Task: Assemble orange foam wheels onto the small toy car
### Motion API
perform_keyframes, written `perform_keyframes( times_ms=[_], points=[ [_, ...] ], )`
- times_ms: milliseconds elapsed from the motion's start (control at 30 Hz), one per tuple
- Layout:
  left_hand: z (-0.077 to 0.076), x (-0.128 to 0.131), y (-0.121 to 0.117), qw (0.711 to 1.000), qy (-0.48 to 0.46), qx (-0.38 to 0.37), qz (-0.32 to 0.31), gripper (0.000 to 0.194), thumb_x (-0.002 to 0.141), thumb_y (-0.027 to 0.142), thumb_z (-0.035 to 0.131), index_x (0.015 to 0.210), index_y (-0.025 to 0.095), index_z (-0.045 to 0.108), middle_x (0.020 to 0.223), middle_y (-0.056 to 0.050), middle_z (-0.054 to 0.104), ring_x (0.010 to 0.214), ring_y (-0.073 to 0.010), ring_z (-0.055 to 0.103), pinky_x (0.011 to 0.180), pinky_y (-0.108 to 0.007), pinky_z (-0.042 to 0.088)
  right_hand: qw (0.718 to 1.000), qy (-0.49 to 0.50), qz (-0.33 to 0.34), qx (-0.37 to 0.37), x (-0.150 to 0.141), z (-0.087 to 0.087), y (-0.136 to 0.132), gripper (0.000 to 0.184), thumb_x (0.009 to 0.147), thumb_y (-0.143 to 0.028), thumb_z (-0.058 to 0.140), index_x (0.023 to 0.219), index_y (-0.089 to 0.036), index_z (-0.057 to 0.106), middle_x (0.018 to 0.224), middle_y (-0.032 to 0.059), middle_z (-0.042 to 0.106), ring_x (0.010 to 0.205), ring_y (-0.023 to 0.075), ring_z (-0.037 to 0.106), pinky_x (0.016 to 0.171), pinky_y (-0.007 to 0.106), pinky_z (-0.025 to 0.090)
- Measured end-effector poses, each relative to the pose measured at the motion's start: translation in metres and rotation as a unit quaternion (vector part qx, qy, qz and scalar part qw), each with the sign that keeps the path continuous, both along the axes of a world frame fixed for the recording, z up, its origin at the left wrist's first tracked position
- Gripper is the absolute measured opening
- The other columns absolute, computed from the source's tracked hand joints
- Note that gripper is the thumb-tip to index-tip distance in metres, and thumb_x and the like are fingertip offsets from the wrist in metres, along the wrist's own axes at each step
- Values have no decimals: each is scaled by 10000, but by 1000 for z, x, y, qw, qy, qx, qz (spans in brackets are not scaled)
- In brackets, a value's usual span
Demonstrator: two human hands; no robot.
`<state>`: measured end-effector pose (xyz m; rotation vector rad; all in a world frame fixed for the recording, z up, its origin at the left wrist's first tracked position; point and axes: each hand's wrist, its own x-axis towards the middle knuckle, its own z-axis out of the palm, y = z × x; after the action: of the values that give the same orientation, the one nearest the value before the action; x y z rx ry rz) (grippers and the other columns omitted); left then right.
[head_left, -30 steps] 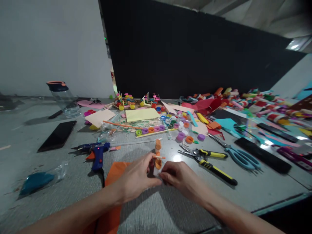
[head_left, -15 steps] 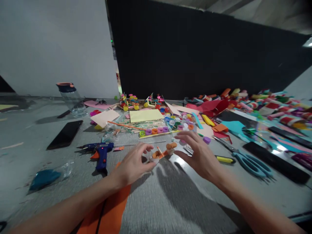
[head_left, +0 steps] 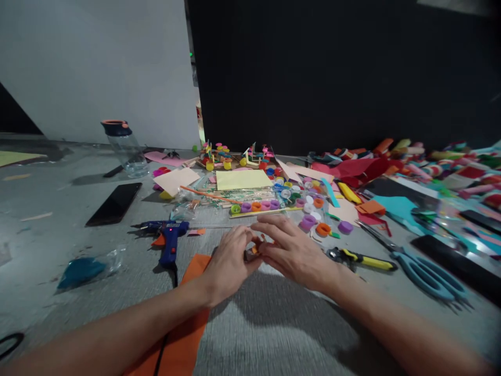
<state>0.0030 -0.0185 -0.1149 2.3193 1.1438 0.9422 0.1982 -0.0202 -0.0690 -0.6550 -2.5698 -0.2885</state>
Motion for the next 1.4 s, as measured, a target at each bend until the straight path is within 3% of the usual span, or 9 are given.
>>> perform_keyframes(
  times_ms=[433,567,700,900,1200,1400],
  points=[
    [-3,2,2,1000,-7,6,6,245,829,116,689,1025,206,571,1111,-62,601,1104,-251,549,992,-450,458,999,18,32,19,3,-10,7,153,994,-175,524,955,-139,667,1269,111,651,1295,269,474,1089,439,459],
    [0,1,2,1000,6,-4,4,171,849,148,690,950,205,564,1048,-43,601,1054,-238,549,943,-432,469,999,31,34,4,7,-8,5,180,990,-253,558,1078,-123,646,1246,129,651,1265,273,497,1070,439,467],
    [6,1,1,1000,-8,-20,5,147,859,162,693,938,209,579,1029,-24,600,1056,-223,552,930,-407,459,998,60,8,-17,20,-3,2,291,958,-320,622,1163,-114,603,1273,155,626,1253,268,509,1065,450,453],
    [9,2,-1,999,-27,-21,16,199,823,100,704,937,211,584,1063,-13,612,1070,-208,562,951,-395,430,993,61,-40,-91,31,-1,4,394,919,-397,672,1216,-159,571,1242,119,638,1232,264,512,1048,473,435],
    [7,2,1,999,-32,-2,19,119,864,158,672,919,220,587,1027,-13,633,1049,-216,577,923,-396,446,991,54,-17,-118,16,-5,8,165,997,-278,557,1129,-191,604,1041,69,700,1093,234,580,986,438,440],
    [10,2,3,999,-32,-17,21,172,823,128,701,928,216,598,1026,-19,628,1052,-225,576,917,-402,454,990,53,-14,-127,15,-1,5,240,995,-322,564,1184,-182,612,1005,62,706,1054,226,589,1014,430,407]
  ],
)
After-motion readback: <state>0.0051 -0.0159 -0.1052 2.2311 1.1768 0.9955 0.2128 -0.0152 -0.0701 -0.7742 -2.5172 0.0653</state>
